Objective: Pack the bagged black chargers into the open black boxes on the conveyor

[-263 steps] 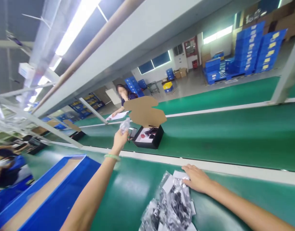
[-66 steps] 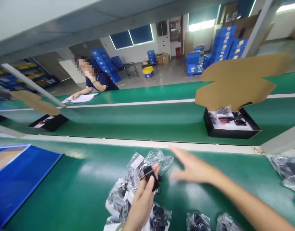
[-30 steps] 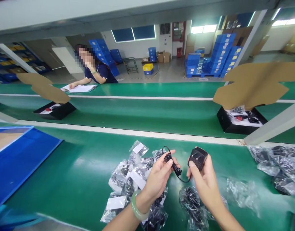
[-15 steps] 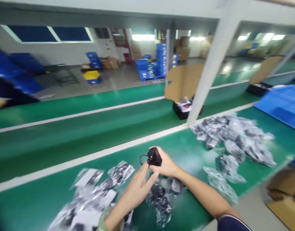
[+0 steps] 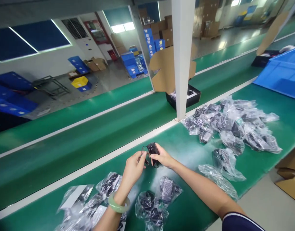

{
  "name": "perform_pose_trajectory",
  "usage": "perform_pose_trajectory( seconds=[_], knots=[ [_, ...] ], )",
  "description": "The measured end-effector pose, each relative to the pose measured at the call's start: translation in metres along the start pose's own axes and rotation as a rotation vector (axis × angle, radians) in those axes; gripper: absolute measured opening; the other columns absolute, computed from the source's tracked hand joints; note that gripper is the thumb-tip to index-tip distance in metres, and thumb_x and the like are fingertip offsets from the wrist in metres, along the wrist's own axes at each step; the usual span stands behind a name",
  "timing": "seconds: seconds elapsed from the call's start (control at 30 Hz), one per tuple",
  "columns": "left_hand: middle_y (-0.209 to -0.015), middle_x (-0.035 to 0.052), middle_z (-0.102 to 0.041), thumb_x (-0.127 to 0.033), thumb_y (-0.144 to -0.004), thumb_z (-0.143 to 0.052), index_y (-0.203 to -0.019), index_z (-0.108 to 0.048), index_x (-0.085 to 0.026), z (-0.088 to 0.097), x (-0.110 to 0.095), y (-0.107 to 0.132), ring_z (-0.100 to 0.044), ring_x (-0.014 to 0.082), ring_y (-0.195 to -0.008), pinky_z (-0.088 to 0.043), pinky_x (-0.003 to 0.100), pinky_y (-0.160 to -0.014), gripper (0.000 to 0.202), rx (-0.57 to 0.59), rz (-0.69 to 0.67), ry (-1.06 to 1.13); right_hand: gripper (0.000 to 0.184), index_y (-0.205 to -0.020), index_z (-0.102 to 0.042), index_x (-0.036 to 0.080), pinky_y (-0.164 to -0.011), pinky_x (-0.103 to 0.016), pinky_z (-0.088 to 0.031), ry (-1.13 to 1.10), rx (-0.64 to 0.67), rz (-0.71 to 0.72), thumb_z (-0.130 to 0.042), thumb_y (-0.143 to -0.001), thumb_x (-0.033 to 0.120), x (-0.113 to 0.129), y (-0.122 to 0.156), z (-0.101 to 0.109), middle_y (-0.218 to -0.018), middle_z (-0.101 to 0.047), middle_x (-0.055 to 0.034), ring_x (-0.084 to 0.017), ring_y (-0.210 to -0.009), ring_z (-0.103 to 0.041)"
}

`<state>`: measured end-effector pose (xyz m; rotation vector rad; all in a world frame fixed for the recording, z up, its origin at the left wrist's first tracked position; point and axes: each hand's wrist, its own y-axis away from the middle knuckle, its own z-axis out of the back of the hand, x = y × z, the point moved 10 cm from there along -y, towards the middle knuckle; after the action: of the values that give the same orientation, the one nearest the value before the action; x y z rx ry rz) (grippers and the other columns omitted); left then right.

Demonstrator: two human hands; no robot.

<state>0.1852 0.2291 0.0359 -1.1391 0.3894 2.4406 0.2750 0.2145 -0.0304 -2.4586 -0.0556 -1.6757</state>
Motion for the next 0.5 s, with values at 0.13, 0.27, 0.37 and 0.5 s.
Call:
perform_pose_trajectory(
  seconds=[0.13, 0.27, 0.37, 0.5],
  knots=[
    [-0.108, 0.0116, -0.07, -0.038, -0.096, -0.029, -0.101, -0.066, -0.017, -0.006, -0.016, -0.002, -0.066, 0.0256, -0.1, -0.051, 0.038, -0.09, 0.043, -0.034, -0.068, -0.045, 0.054, -0.12, -0.042, 0.023, -0.085, -0.035, -0.05, 0.06, -0.149, 0.085, -0.071, -0.082, 0.049, -0.002, 0.001, 0.014, -0.106, -0.053, -0.0044, -0.022, -0.095, -0.057],
    [-0.118, 0.0148, -0.066, -0.028, -0.097, -0.023, -0.12, -0.058, -0.013, -0.018, -0.026, -0.003, -0.062, 0.0262, -0.11, -0.048, 0.04, -0.095, 0.045, 0.009, -0.085, -0.122, 0.088, -0.143, -0.021, 0.022, -0.103, -0.041, -0.039, 0.066, -0.152, 0.09, -0.077, -0.077, 0.044, -0.008, 0.004, 0.014, -0.123, -0.049, -0.0086, -0.026, -0.113, -0.05],
    [-0.126, 0.0159, -0.062, -0.028, -0.097, -0.023, -0.127, -0.053, -0.012, -0.023, -0.024, -0.005, -0.059, 0.0259, -0.117, -0.046, 0.04, -0.1, 0.045, 0.037, -0.086, -0.2, 0.105, -0.148, -0.011, 0.022, -0.1, -0.042, -0.042, 0.045, -0.124, 0.069, -0.081, -0.073, 0.042, -0.011, 0.004, 0.011, -0.124, -0.05, -0.0097, -0.027, -0.109, -0.054],
    [-0.13, 0.0196, -0.059, -0.023, -0.095, -0.025, -0.13, -0.05, -0.008, -0.029, -0.026, -0.002, -0.055, 0.0291, -0.122, -0.044, 0.044, -0.103, 0.046, 0.104, -0.071, -0.438, 0.093, -0.141, -0.027, 0.023, -0.104, -0.041, -0.039, 0.02, -0.206, 0.104, -0.083, -0.07, 0.045, -0.008, 0.002, 0.015, -0.123, -0.051, -0.008, -0.025, -0.112, -0.052]
  ],
)
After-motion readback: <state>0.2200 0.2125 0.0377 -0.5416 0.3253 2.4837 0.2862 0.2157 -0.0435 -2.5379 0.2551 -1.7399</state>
